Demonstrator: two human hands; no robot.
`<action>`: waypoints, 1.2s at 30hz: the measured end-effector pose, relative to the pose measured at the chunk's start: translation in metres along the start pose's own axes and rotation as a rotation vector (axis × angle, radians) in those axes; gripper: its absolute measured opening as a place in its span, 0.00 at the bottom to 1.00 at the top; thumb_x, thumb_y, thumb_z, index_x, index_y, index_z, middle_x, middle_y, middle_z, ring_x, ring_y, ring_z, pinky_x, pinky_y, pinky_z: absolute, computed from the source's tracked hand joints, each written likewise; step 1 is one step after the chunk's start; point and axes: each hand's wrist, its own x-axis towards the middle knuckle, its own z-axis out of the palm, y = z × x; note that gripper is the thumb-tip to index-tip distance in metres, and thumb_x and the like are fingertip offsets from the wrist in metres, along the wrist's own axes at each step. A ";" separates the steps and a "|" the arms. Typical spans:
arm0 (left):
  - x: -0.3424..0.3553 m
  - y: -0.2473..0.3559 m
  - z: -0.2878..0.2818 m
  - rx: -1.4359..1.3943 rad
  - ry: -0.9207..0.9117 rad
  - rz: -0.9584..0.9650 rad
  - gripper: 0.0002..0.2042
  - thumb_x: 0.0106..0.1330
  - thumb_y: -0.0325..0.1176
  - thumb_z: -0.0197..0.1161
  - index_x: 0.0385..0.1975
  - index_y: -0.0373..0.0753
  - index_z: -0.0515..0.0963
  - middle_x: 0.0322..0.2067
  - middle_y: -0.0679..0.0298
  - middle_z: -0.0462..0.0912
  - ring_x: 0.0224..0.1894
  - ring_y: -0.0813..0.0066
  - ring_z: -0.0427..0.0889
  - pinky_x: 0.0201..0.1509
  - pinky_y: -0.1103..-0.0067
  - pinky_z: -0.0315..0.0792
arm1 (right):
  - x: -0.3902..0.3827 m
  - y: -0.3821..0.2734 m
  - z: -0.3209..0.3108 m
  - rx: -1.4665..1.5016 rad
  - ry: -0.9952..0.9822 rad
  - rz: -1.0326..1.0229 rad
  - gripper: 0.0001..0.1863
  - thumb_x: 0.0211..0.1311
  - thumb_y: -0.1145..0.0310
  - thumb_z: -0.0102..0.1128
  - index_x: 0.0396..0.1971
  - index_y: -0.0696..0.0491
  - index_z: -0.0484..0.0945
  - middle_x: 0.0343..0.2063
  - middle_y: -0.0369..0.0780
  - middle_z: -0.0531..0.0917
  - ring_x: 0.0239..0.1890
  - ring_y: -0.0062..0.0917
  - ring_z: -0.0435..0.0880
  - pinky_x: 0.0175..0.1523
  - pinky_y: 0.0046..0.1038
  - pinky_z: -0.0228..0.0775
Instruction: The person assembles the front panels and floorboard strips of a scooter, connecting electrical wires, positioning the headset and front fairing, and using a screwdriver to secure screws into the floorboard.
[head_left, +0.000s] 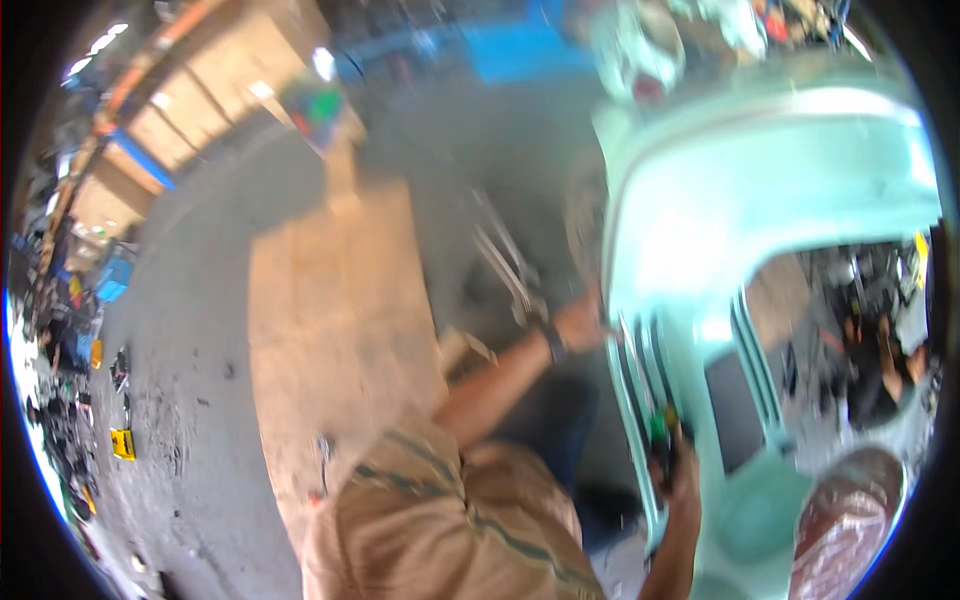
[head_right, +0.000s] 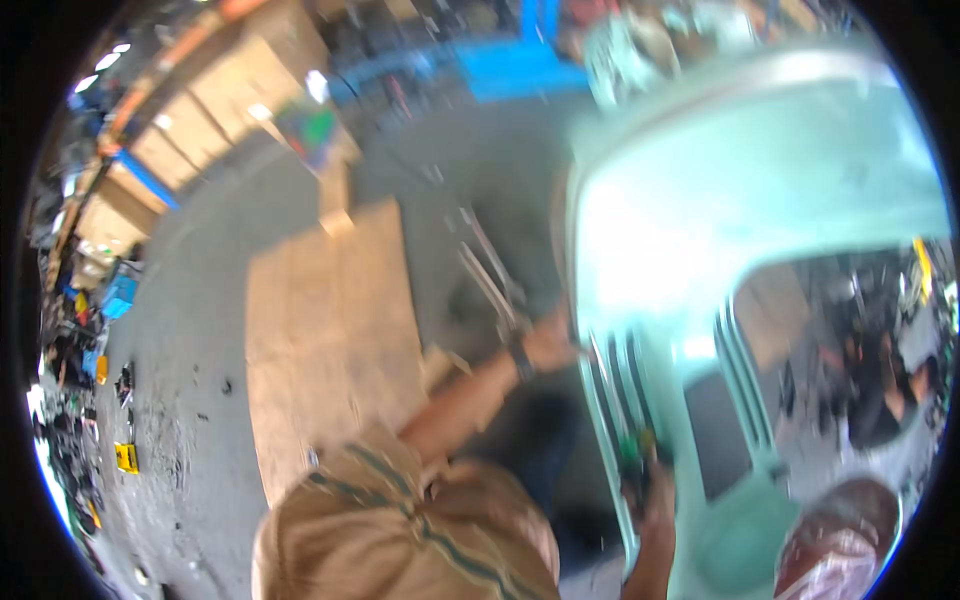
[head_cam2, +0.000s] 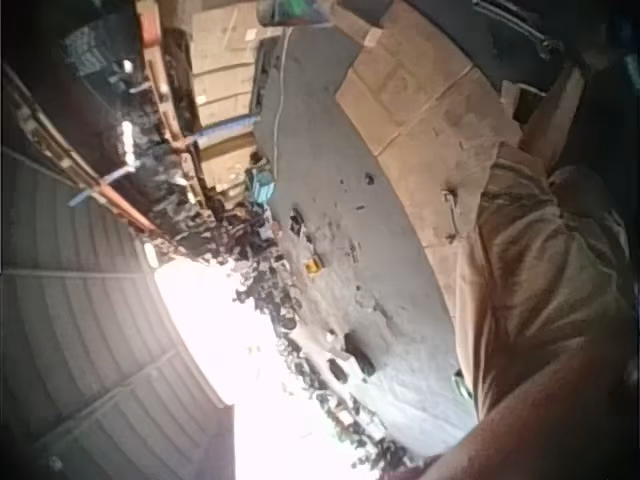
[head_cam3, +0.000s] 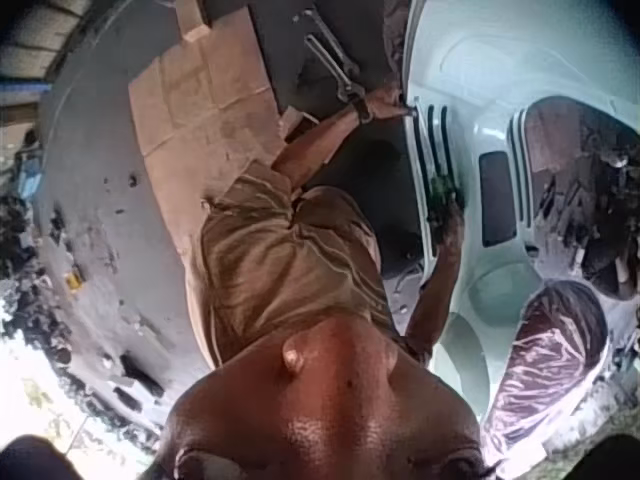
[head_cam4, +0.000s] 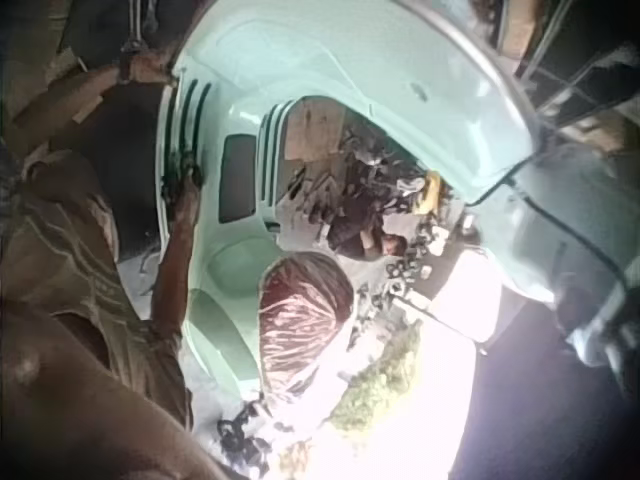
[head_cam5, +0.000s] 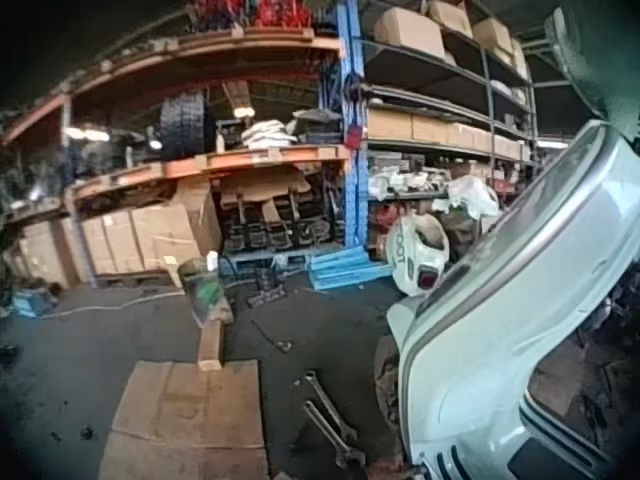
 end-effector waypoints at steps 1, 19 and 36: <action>-0.011 -0.030 0.011 -0.111 -0.026 -0.029 0.55 0.46 0.32 0.78 0.73 0.38 0.47 0.68 0.48 0.59 0.72 0.55 0.55 0.76 0.64 0.50 | -0.003 0.007 -0.010 -0.027 -0.194 -0.081 0.30 0.68 0.47 0.58 0.60 0.52 0.69 0.51 0.40 0.76 0.47 0.27 0.77 0.45 0.29 0.75; -0.004 -0.041 0.008 0.135 -0.048 0.080 0.38 0.51 0.38 0.79 0.60 0.32 0.67 0.54 0.54 0.76 0.56 0.61 0.73 0.63 0.67 0.66 | -0.024 0.013 0.009 -0.372 0.096 -0.617 0.29 0.63 0.65 0.67 0.59 0.66 0.71 0.51 0.47 0.81 0.48 0.29 0.81 0.57 0.31 0.72; -0.028 -0.022 0.012 -0.291 -0.037 -0.246 0.40 0.53 0.28 0.74 0.63 0.35 0.56 0.50 0.51 0.71 0.37 0.63 0.79 0.21 0.75 0.81 | 0.013 0.037 0.001 0.083 -0.360 -0.114 0.27 0.70 0.52 0.56 0.54 0.61 0.71 0.44 0.52 0.82 0.42 0.41 0.83 0.46 0.38 0.76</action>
